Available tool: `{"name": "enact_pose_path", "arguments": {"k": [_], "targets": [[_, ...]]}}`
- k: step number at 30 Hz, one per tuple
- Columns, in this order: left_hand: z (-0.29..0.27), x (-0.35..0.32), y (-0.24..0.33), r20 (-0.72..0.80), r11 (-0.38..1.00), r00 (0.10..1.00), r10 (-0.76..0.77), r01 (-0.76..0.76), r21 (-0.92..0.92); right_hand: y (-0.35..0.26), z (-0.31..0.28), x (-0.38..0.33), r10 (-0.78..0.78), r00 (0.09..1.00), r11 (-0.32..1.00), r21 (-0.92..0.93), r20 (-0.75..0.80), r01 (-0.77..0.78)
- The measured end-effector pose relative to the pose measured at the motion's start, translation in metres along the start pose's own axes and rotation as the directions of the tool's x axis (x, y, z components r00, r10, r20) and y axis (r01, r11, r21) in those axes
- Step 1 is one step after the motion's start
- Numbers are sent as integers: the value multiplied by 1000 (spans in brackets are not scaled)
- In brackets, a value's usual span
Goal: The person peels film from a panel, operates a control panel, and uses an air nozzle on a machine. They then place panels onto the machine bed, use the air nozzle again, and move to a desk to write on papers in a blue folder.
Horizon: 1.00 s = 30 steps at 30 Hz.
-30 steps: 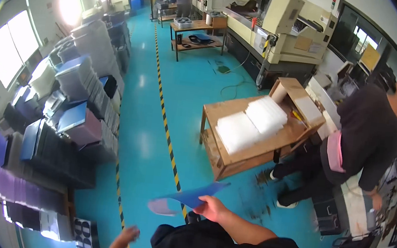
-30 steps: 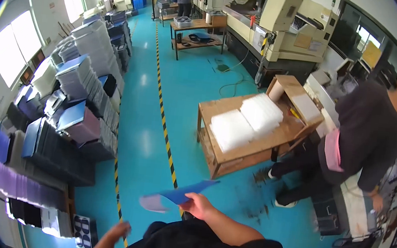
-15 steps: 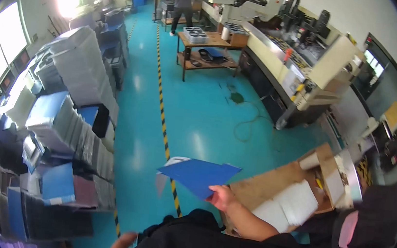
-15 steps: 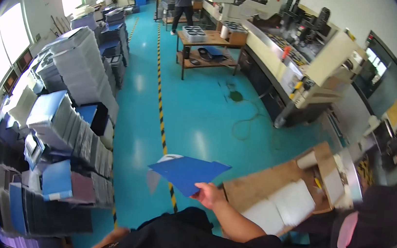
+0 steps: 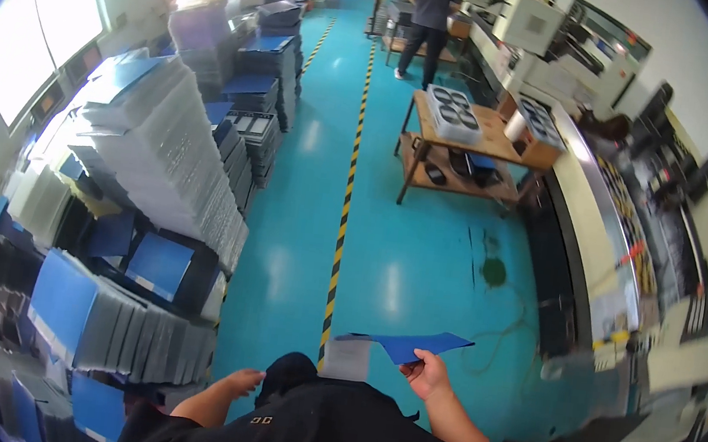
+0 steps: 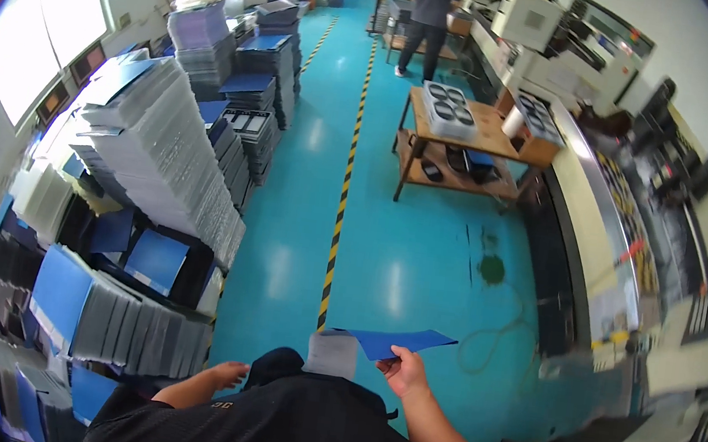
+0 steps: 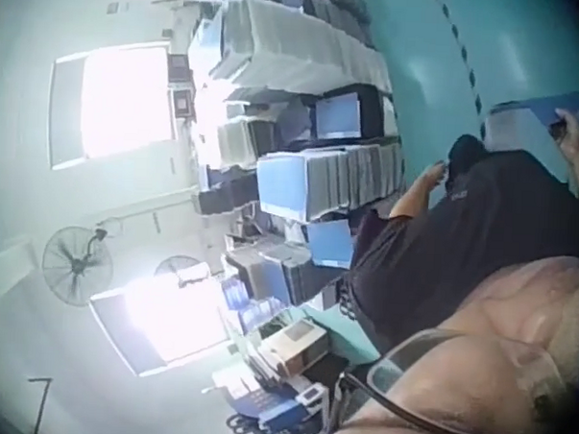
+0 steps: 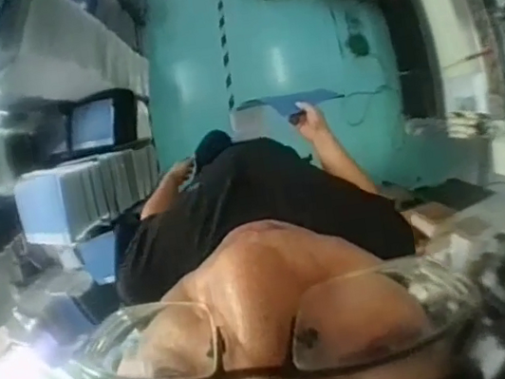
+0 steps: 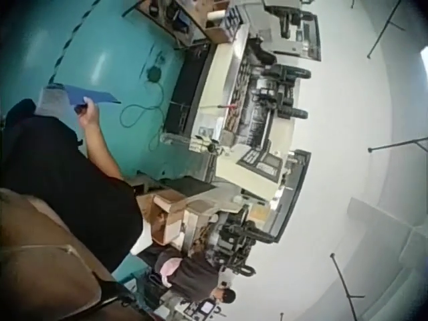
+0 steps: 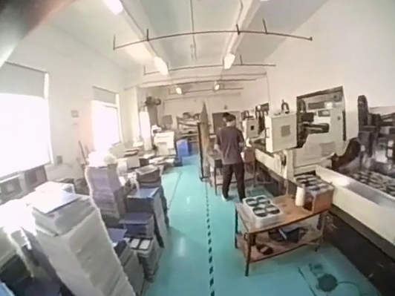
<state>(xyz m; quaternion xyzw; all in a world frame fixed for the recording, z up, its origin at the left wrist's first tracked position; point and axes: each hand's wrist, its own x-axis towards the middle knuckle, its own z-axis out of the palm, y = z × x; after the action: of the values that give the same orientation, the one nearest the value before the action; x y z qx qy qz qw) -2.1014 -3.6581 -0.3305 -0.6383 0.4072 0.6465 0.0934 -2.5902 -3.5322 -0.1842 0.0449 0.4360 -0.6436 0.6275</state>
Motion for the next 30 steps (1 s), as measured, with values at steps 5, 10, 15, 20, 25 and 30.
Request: {"name": "enact_pose_path", "arguments": {"k": [5, 10, 15, 20, 25, 30], "targets": [[-21, 109, 182, 169, 899, 975, -144, 200, -390, -142, 144, 198, 21, 997, 989, -146, 70, -10], [-109, 201, 387, 305, 954, 950, -73, 156, -257, -256, 260, 378, 17, 987, 984, -180, 157, 12], [-223, 283, 620, 412, 996, 910, -51, 76, -45, -371, 362, 539, -88, 981, 995, -26, 174, 94], [-318, 410, 867, 280, 994, 957, -79, 98, -57, -487, 445, 748, -84, 974, 996, 10, 211, 84], [-380, 477, 1048, 245, 993, 968, -48, 73, -95, -621, 569, 966, 3, 975, 995, -100, 222, 20], [-422, 601, 1190, 130, 952, 984, 125, -82, -296, -745, 696, 1172, 86, 946, 973, -230, 311, -13]]}}
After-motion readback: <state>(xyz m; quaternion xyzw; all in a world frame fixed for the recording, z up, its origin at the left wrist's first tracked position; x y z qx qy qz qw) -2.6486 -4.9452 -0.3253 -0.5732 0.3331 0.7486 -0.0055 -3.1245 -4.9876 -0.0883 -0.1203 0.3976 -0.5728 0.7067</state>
